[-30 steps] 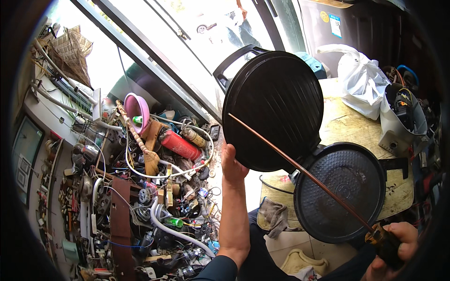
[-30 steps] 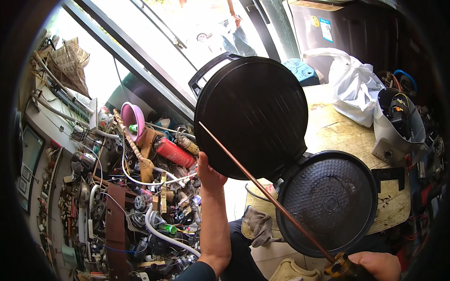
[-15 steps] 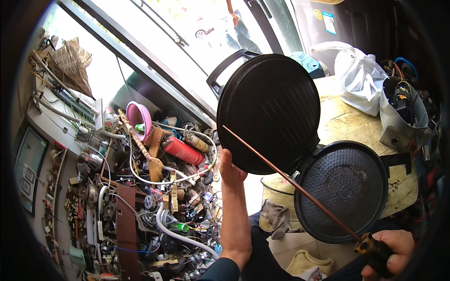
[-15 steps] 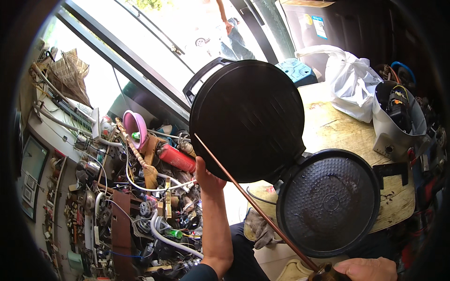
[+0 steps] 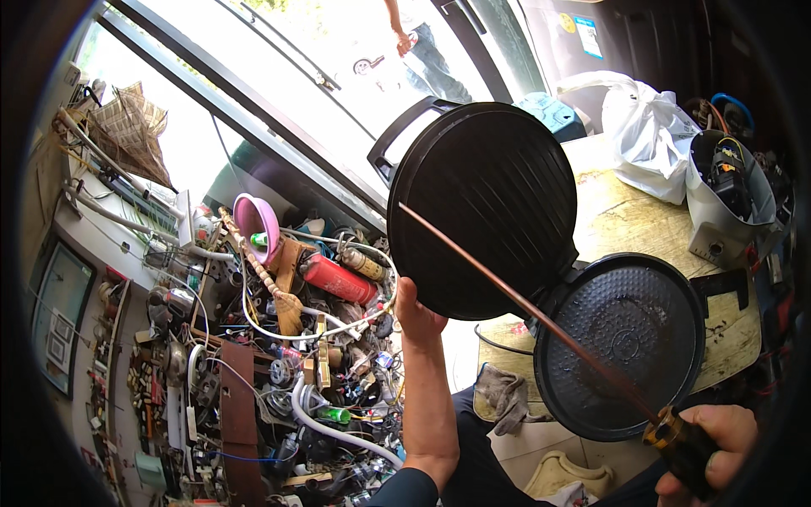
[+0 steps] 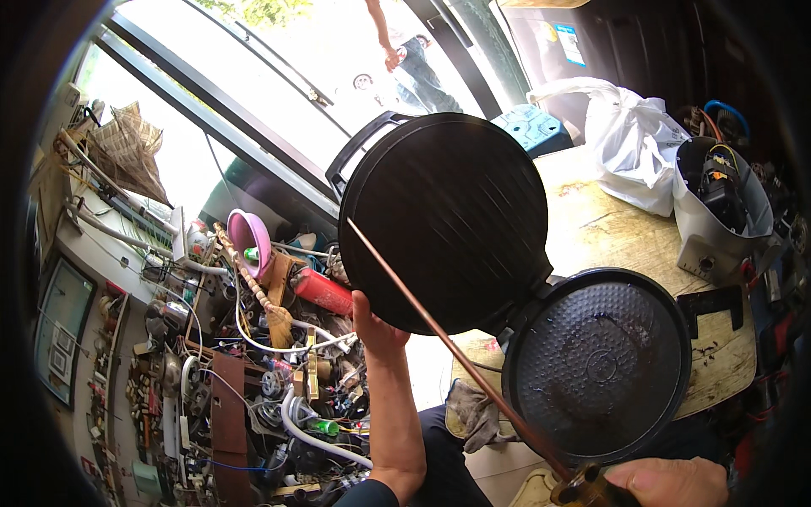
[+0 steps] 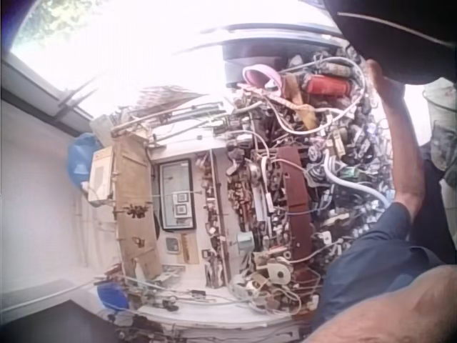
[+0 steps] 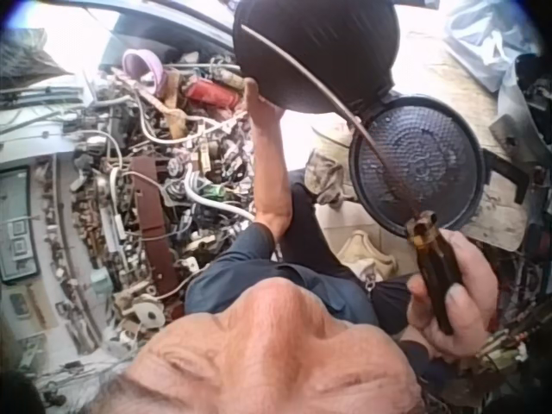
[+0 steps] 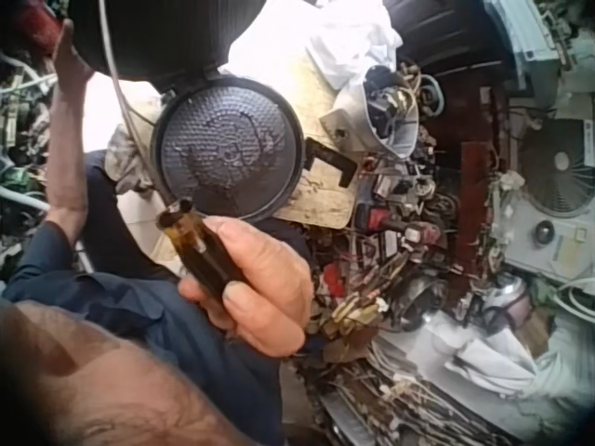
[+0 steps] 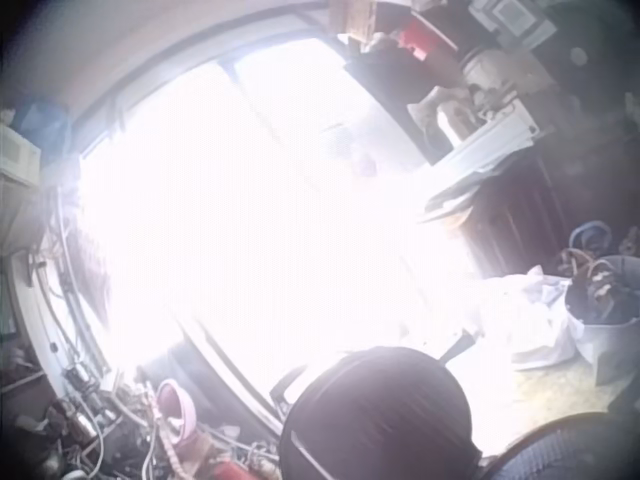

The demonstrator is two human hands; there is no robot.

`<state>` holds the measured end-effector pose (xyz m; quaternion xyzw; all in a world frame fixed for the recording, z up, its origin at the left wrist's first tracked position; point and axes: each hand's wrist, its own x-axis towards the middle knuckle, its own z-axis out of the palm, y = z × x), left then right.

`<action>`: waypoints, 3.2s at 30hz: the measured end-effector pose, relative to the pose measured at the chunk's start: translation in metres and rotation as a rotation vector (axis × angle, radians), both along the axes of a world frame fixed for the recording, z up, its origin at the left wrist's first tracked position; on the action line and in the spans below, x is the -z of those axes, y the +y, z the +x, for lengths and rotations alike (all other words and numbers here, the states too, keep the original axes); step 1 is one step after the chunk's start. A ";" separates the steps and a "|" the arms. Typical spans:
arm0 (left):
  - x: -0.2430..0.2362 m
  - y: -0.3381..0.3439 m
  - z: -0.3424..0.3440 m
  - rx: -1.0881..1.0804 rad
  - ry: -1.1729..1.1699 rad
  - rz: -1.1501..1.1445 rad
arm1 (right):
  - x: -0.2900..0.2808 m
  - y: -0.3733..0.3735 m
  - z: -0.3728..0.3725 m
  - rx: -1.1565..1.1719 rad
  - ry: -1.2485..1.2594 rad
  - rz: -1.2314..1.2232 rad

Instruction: The person opens a round electric grill and uses a cordless drill to remove screws from the hinge area. They then use a screwdriver to probe the interior and manipulate a copper wire inside the grill. Another person briefly enters the frame and hands over a black strap.

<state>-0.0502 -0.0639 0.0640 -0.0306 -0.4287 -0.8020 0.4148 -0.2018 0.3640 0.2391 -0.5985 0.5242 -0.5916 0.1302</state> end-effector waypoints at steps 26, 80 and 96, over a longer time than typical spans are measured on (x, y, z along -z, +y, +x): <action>-0.032 0.010 -0.002 -0.103 -0.038 -0.081 | -0.059 -0.030 -0.018 0.299 0.193 -0.108; -0.082 -0.011 0.000 -0.124 -0.056 -0.145 | -0.139 -0.059 0.020 0.398 0.445 0.511; -0.086 -0.005 0.002 -0.192 -0.090 -0.191 | -0.147 -0.063 0.009 0.318 0.984 0.241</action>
